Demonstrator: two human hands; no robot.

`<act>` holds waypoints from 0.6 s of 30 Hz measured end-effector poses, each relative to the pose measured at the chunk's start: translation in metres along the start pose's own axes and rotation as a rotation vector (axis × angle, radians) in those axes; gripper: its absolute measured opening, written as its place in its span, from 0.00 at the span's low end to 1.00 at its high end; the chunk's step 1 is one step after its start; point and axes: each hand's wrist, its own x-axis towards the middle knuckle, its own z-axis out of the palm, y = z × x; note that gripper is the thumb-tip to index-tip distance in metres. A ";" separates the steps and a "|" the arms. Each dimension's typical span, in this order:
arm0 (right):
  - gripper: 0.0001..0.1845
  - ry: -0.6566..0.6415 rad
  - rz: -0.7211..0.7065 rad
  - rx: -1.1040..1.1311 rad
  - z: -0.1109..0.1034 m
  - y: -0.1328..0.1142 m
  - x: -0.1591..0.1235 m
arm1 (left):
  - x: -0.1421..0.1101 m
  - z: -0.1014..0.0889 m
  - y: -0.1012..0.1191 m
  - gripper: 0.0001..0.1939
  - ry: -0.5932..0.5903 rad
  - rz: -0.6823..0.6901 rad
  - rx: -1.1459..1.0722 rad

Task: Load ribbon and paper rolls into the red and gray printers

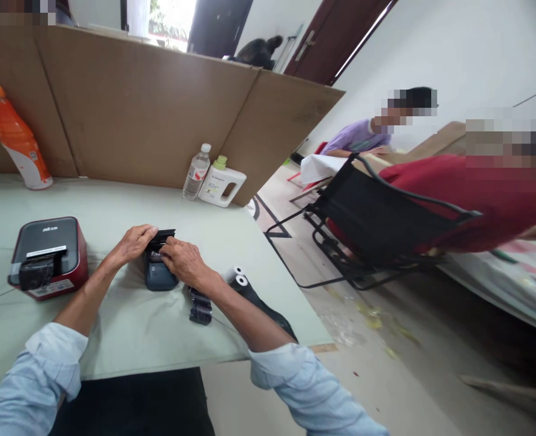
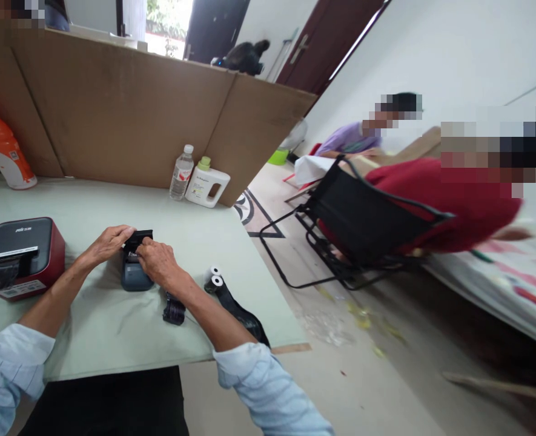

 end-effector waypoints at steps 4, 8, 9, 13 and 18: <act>0.12 0.013 0.008 0.036 -0.002 -0.001 -0.001 | -0.001 -0.001 0.002 0.22 -0.009 -0.002 -0.005; 0.11 0.025 0.030 0.078 -0.004 -0.003 -0.003 | -0.002 -0.002 0.003 0.22 -0.009 -0.001 -0.012; 0.12 0.028 0.032 0.090 -0.004 -0.003 -0.003 | -0.001 -0.002 0.003 0.22 -0.011 0.001 -0.012; 0.15 0.030 0.014 0.114 -0.003 -0.004 -0.003 | -0.001 -0.001 0.001 0.22 -0.012 0.007 -0.010; 0.16 0.006 -0.015 0.072 -0.002 -0.004 -0.002 | -0.001 0.000 -0.001 0.22 -0.010 0.016 -0.017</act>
